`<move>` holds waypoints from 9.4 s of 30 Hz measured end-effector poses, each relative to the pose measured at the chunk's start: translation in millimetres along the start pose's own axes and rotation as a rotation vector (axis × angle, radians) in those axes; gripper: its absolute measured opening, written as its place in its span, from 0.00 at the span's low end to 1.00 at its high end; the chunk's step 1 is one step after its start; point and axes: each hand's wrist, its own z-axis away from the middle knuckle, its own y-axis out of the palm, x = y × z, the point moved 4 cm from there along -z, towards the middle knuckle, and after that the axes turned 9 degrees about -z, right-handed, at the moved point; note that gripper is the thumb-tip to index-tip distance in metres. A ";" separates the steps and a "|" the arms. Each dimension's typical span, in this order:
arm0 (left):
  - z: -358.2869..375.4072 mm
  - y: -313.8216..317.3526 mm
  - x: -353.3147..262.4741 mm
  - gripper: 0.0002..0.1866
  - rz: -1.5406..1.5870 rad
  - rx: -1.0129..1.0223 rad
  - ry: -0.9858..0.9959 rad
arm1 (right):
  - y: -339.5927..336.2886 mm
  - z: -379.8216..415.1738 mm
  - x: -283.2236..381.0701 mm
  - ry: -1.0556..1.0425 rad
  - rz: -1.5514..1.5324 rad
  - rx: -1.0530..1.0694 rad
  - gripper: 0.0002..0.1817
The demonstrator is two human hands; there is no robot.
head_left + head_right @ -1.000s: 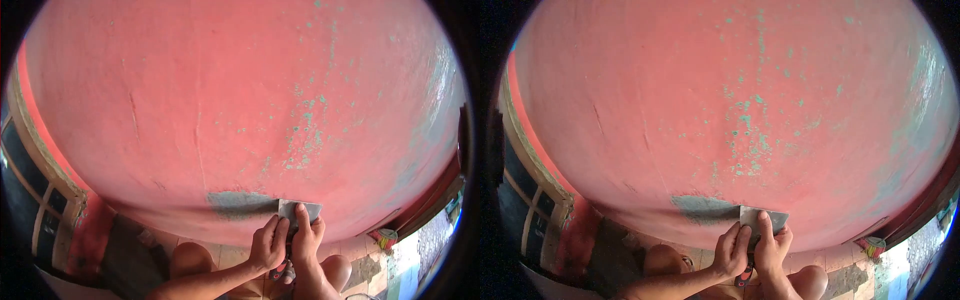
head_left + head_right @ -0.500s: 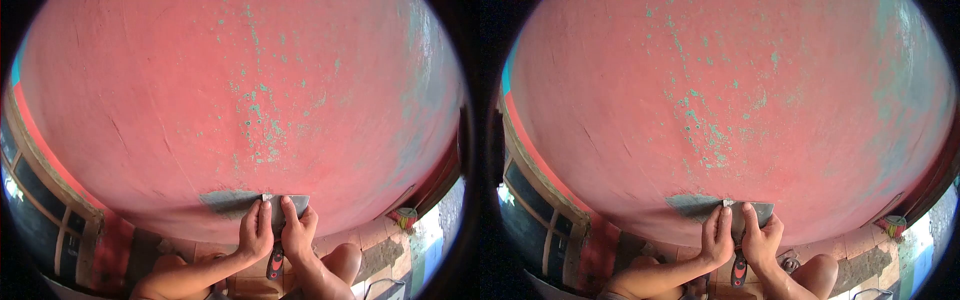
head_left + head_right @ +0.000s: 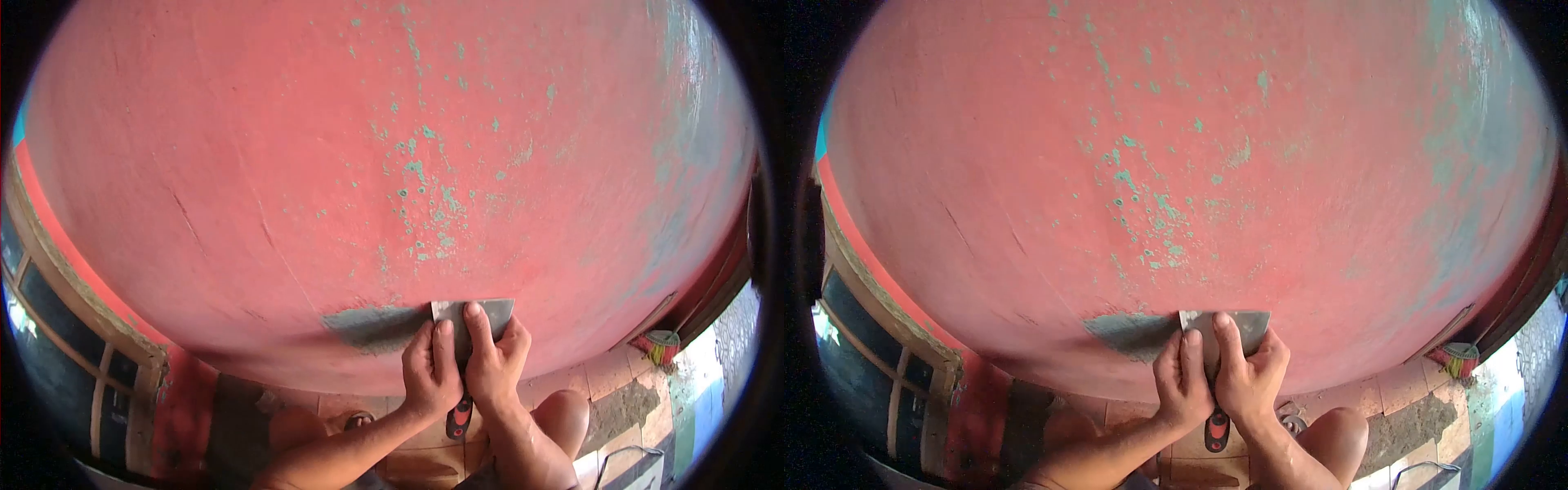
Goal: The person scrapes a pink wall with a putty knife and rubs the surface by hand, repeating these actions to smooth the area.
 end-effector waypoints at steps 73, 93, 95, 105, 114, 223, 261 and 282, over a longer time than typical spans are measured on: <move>-6.0 -6.5 2.9 0.17 0.032 0.123 -0.126 | -2.5 7.3 -9.0 0.081 -0.103 -0.043 0.12; -0.9 -0.9 11.1 0.19 0.014 0.001 -0.004 | -7.9 11.6 -13.5 0.042 -0.054 -0.024 0.12; -7.8 0.2 3.6 0.19 0.079 0.041 -0.056 | -6.0 11.7 -12.9 0.014 -0.044 -0.064 0.11; -6.7 -8.9 6.4 0.18 0.078 0.087 -0.130 | 1.0 6.0 0.5 0.088 -0.044 -0.018 0.11; -13.6 -14.4 0.8 0.20 0.068 0.053 -0.099 | 7.2 4.9 -2.3 -0.005 -0.043 -0.010 0.12; -24.8 -80.7 -44.8 0.18 -0.705 -0.380 0.691 | -55.8 -15.7 15.8 -0.408 0.112 -0.127 0.10; -52.0 -130.4 29.3 0.35 -1.536 -0.081 1.260 | -138.3 4.0 55.3 0.044 -0.255 -0.313 0.13; -15.0 -210.0 93.5 0.41 -1.574 -0.051 0.980 | -129.7 -3.8 7.6 0.024 -0.161 -0.245 0.11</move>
